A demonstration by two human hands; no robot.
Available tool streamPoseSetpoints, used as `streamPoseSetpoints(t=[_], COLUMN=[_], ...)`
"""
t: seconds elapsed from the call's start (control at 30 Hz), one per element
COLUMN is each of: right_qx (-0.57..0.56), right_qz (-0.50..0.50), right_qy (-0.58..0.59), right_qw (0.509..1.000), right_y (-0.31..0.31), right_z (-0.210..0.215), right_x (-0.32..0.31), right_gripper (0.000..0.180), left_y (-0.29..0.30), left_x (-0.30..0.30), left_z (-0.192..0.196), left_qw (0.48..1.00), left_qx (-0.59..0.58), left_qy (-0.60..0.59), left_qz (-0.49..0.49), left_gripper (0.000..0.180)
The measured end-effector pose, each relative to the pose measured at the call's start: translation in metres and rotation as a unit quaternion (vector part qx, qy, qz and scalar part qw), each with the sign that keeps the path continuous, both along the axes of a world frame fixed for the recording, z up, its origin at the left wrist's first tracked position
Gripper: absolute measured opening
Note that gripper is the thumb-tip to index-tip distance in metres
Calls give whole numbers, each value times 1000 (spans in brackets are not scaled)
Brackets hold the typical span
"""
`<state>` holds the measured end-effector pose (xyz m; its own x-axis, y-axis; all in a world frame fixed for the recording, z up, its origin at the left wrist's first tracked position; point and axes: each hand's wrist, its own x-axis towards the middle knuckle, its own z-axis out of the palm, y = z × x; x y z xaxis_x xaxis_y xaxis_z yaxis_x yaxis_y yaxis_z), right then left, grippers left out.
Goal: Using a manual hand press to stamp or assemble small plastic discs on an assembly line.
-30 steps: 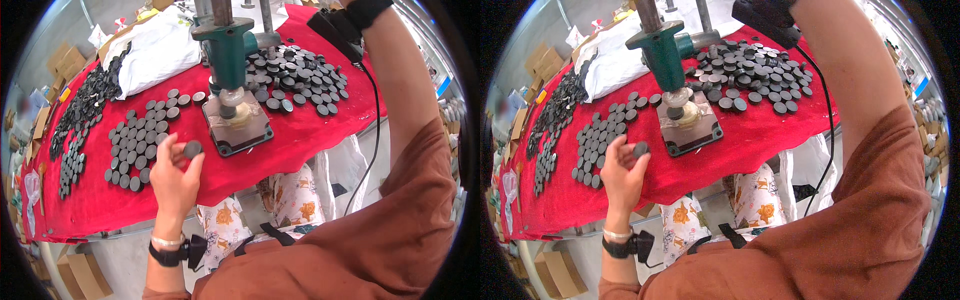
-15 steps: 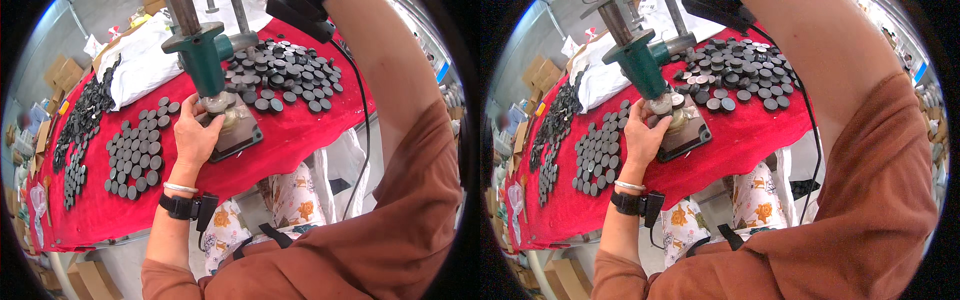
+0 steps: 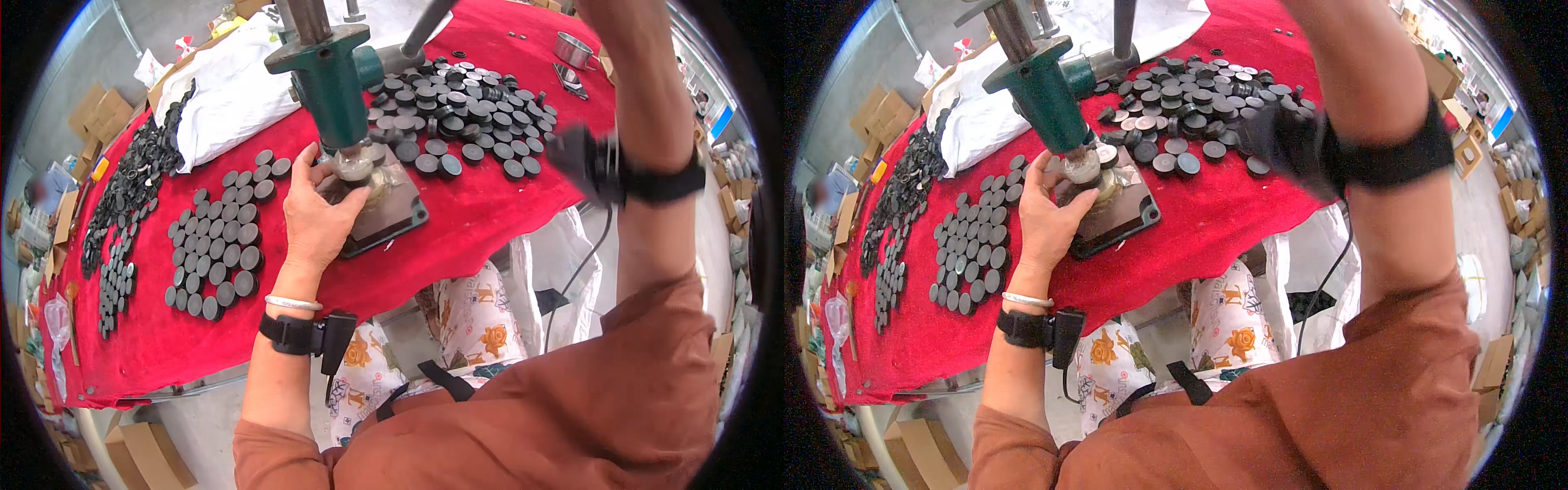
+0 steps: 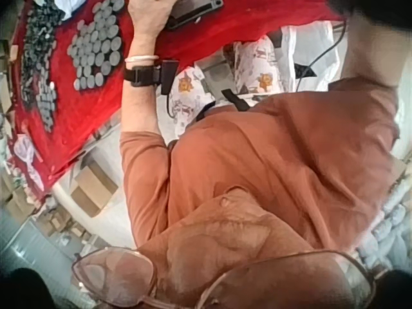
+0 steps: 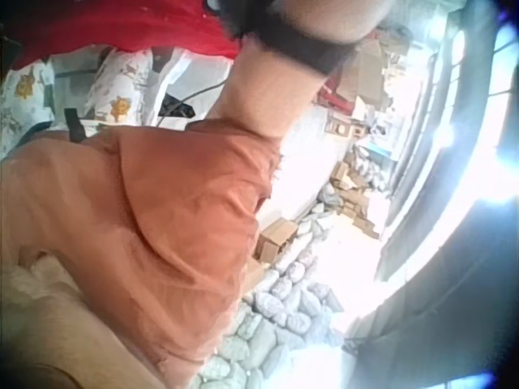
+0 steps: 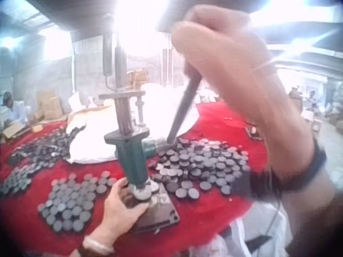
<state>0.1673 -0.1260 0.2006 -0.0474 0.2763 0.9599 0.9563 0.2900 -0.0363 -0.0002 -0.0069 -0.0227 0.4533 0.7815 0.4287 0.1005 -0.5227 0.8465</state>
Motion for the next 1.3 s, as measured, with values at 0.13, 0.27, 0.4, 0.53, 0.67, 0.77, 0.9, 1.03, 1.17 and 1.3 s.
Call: streamPoseSetpoints(t=[0.13, 0.27, 0.4, 0.53, 0.67, 0.77, 0.9, 1.03, 1.17, 1.3], right_qx=[-58, -58, 7, 13, -35, -46, -73, 16, 32, 26], right_qz=[-20, 118, 148, 163, 154, 120, -99, 234, 133, 110], right_qy=[66, 7, 23, 72, 67, 50, -92, 6, 89, 113], right_qw=[996, 991, 989, 984, 985, 990, 988, 972, 987, 987], right_y=[-58, -69, -65, -67, -71, -68, -47, -6, 10, 12], right_z=[-60, -113, -156, -176, -161, -122, -51, -12, -6, -10], right_x=[-7, -9, -16, -10, 0, 1, -5, -9, -9, -7], right_gripper=[21, 12, 28, 26, 20, 16, 9, 24, 23, 20], left_y=[-1, -5, -20, -34, -30, -26, -18, -14, -20, -20], left_x=[-25, -72, -108, -118, -121, -126, -122, -107, -81, -35], left_z=[2, 4, 3, -6, -13, -11, -3, 3, 12, 23], left_qw=[996, 969, 924, 859, 843, 842, 843, 837, 951, 986], left_qx=[73, 163, 200, 216, 266, 257, 217, 187, 88, 68], left_qy=[11, 120, 199, 335, 347, 368, 399, 419, 208, 107], left_qz=[42, 139, 257, 322, 314, 300, 287, 297, 211, 107], left_gripper=[67, 36, 27, 33, 30, 30, 31, 36, 53, 64])
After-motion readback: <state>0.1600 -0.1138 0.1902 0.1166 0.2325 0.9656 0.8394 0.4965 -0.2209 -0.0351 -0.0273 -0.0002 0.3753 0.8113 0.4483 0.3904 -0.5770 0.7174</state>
